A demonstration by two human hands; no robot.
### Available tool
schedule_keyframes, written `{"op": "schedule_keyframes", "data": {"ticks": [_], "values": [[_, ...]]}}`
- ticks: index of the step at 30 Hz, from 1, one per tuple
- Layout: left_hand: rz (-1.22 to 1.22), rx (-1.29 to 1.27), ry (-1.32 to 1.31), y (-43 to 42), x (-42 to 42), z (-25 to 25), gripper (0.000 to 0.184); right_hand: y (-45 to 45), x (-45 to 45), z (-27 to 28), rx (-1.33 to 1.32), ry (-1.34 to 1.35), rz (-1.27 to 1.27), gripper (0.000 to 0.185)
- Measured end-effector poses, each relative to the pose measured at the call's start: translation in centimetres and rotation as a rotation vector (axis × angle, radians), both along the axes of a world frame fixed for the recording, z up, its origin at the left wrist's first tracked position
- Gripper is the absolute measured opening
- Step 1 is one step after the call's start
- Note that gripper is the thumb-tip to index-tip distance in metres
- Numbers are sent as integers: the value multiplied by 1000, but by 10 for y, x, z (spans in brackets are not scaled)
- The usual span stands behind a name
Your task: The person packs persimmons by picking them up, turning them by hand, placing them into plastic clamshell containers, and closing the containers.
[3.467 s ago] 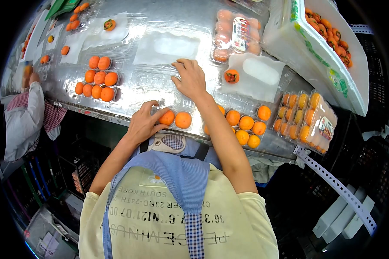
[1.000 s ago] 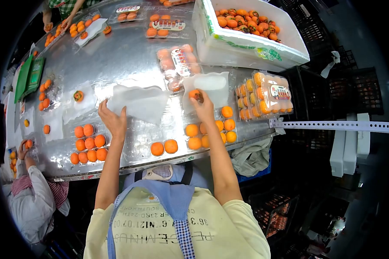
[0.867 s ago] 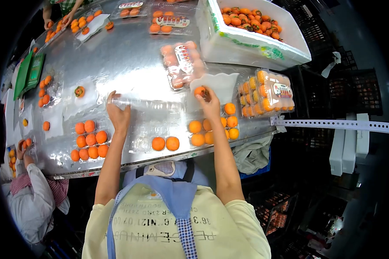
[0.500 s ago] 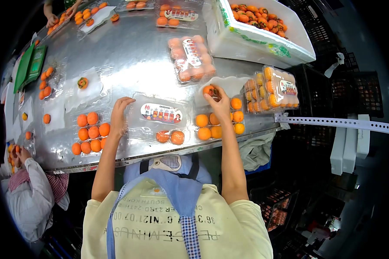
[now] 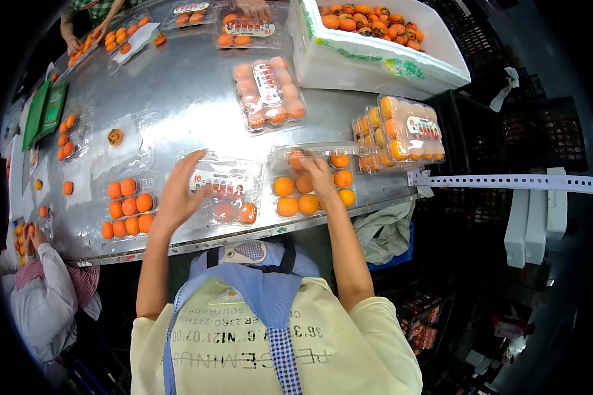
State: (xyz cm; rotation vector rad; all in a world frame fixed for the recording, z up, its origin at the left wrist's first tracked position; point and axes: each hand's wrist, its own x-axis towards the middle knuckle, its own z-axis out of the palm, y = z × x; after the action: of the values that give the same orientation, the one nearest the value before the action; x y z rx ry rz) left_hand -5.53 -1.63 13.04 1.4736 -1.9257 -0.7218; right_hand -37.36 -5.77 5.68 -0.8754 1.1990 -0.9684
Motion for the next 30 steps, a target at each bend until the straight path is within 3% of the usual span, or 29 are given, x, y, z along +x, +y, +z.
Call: {"op": "schedule_keyframes", "data": {"ticks": [4,6,9,13,16,17,21,23,26,29,30], "values": [[-182,-18,46,-39,-86,-32,80,-2,-9,6,2,-32,87,38],[-187,-122,100,-60,-117,-59,66,-2,-11,11,11,-222,136,44],[-67,225,431,-87,-136,-88,42,5,-19,27,104,-470,141,48],[161,225,600,-112,-151,-114,28,21,-41,30,149,-689,81,50],[240,233,624,-119,-157,-111,28,31,-57,22,160,-824,29,54],[249,309,526,-119,-155,-108,35,33,-61,22,188,-813,-6,54],[326,333,608,-129,-157,-138,46,36,-77,18,245,-936,-38,49],[363,401,579,-129,-161,-135,44,37,-84,14,243,-955,-13,46],[363,447,637,-124,-166,-121,39,45,-91,34,290,-733,-251,38],[390,465,724,-124,-169,-122,38,53,-125,18,60,-460,-225,29],[410,477,720,-127,-166,-133,38,54,-136,16,106,-259,-191,28]]}}
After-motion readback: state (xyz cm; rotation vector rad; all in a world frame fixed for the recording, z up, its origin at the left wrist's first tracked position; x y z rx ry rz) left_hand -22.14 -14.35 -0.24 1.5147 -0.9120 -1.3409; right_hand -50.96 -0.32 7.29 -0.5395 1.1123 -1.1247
